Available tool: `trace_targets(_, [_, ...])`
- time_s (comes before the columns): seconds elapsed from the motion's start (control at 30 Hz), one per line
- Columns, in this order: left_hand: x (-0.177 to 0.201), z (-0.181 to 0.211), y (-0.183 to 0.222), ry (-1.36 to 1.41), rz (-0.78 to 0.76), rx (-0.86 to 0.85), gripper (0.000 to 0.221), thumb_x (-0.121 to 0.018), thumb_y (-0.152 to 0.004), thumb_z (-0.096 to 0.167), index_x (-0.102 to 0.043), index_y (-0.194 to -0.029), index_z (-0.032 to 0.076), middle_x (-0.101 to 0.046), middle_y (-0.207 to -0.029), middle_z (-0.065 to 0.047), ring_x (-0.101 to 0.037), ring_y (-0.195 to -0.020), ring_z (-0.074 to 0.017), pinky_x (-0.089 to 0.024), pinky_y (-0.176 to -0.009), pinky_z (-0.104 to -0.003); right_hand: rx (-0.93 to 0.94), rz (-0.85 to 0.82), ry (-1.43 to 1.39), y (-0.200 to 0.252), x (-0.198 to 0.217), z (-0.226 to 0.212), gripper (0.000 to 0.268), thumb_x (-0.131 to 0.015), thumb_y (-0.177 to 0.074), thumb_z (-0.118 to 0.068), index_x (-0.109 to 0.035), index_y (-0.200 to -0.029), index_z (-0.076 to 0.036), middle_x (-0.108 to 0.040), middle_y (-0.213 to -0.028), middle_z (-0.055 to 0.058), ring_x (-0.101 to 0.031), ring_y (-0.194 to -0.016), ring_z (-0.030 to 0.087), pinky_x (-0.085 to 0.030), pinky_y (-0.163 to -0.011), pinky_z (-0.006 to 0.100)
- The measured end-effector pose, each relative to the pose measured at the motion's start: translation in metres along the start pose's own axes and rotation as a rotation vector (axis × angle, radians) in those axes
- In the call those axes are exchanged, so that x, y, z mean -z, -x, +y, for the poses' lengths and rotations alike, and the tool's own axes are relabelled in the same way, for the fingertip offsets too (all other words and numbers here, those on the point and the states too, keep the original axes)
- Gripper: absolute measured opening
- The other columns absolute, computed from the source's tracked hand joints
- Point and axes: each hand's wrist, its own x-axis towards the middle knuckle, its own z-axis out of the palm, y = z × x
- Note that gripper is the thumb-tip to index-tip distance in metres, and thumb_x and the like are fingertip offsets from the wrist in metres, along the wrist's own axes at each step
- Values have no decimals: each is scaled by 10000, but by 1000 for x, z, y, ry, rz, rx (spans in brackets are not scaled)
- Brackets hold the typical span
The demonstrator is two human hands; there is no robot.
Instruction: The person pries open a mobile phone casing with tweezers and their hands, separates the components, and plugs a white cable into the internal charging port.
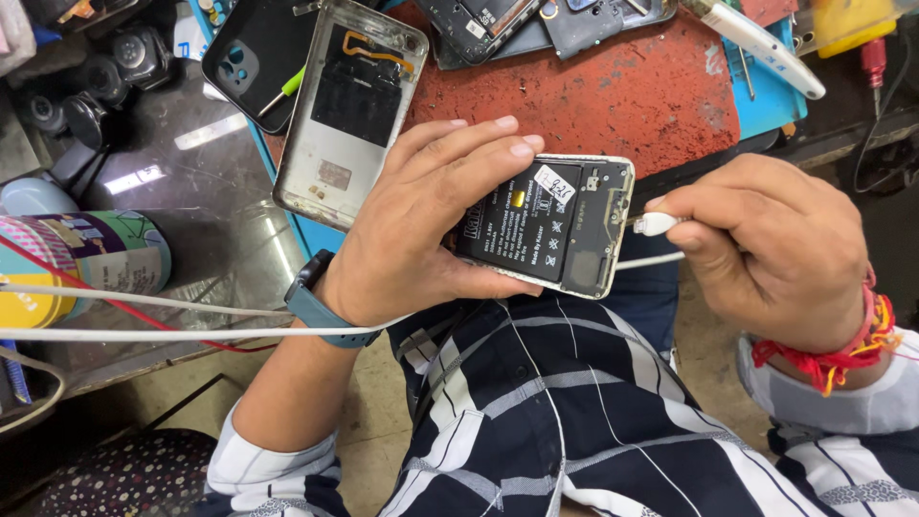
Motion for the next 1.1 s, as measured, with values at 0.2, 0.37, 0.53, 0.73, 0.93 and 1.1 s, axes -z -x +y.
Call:
trace_targets(0.2, [-3, -2, -1, -9, -9, 1, 939, -980, -804, 351, -428, -1519, 95, -560, -1515, -84, -509, -1453, -294, -373, -1237, -453, -3, -18, 96, 0, 1, -4, 139, -766, -960, -129, -742, -993, 4, -656, -798, 107, -639, -648, 222, -470, -522, 306])
trace_targets(0.37, [-4, -2, 1, -10, 8, 0, 926, -976, -825, 331, -423, -1531, 102, -552, -1496, -94, -516, -1451, -289, -390, -1239, -448, 29, -1, 127, -2, 1, -6, 112, -778, -941, -90, -739, -994, 1, -661, -810, 107, -637, -666, 236, -467, -522, 318])
trace_targets(0.53, [-6, -3, 1, -18, 23, -8, 872, -974, -851, 319, -427, -1495, 102, -554, -1491, -98, -532, -1437, -280, -414, -1222, -428, 40, -20, 168, -8, 3, -9, 104, -789, -921, -62, -747, -997, -5, -656, -806, 109, -632, -671, 243, -464, -526, 324])
trace_targets(0.73, [-7, -1, -1, -123, 1, -20, 830, -947, -828, 264, -446, -1466, 89, -560, -1458, -94, -551, -1383, -288, -422, -1192, -429, 62, -117, 233, -22, 9, -18, 139, -800, -830, -44, -763, -952, 11, -640, -724, 89, -619, -613, 229, -468, -532, 347])
trace_targets(0.93, [-8, 1, -4, -169, -32, -35, 865, -936, -806, 256, -458, -1505, 81, -556, -1457, -98, -556, -1362, -308, -412, -1157, -444, 33, -202, 226, -28, 6, -12, 154, -786, -818, -70, -764, -953, 2, -655, -748, 83, -632, -648, 231, -482, -560, 347])
trace_targets(1.1, [-10, -1, -6, -166, -55, -32, 840, -926, -792, 257, -470, -1473, 72, -545, -1450, -110, -556, -1341, -322, -419, -1169, -468, 9, -189, 186, -23, -1, -5, 132, -771, -847, -57, -752, -963, 2, -653, -777, 98, -637, -678, 254, -493, -591, 362])
